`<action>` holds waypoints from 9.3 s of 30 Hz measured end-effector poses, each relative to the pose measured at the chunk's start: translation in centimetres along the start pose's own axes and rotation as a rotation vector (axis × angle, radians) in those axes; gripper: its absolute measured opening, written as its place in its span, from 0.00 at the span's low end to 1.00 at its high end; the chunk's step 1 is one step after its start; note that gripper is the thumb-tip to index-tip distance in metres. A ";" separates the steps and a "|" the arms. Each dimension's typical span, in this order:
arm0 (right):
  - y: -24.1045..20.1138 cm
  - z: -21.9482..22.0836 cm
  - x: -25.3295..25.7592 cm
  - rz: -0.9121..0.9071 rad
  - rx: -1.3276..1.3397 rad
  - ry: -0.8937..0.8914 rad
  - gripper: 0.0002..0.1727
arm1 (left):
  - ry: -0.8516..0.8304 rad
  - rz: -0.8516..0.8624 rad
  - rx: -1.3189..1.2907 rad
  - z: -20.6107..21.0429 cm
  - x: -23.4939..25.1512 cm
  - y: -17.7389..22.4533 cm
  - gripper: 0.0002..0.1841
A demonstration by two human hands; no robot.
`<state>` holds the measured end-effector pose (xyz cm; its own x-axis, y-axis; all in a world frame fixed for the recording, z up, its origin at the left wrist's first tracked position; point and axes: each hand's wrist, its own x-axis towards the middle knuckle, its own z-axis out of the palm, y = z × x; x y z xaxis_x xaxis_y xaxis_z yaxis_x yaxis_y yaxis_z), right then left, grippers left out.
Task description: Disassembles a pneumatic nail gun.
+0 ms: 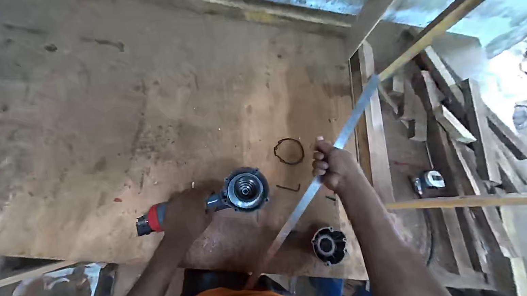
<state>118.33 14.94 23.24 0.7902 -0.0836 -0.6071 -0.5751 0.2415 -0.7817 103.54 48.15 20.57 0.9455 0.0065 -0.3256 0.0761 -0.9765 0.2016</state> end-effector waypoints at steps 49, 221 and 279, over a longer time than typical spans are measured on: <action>7.6 11.4 -11.6 -0.616 -1.460 -0.104 0.39 | 0.355 0.293 -0.094 2.5 -0.1 -2.2 0.05; 14.5 2.7 -10.8 -0.017 0.943 -0.249 0.29 | -0.291 -0.088 -0.372 -1.9 1.0 -1.5 0.32; 14.5 7.4 -11.1 -0.217 0.672 -0.261 0.25 | 0.463 0.834 -0.541 -12.0 -4.8 6.0 0.12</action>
<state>102.80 26.55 19.65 0.9439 0.0153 -0.3300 -0.2132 0.7910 -0.5734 103.23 44.83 34.47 0.7834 -0.4216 0.4567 -0.6206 -0.4892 0.6129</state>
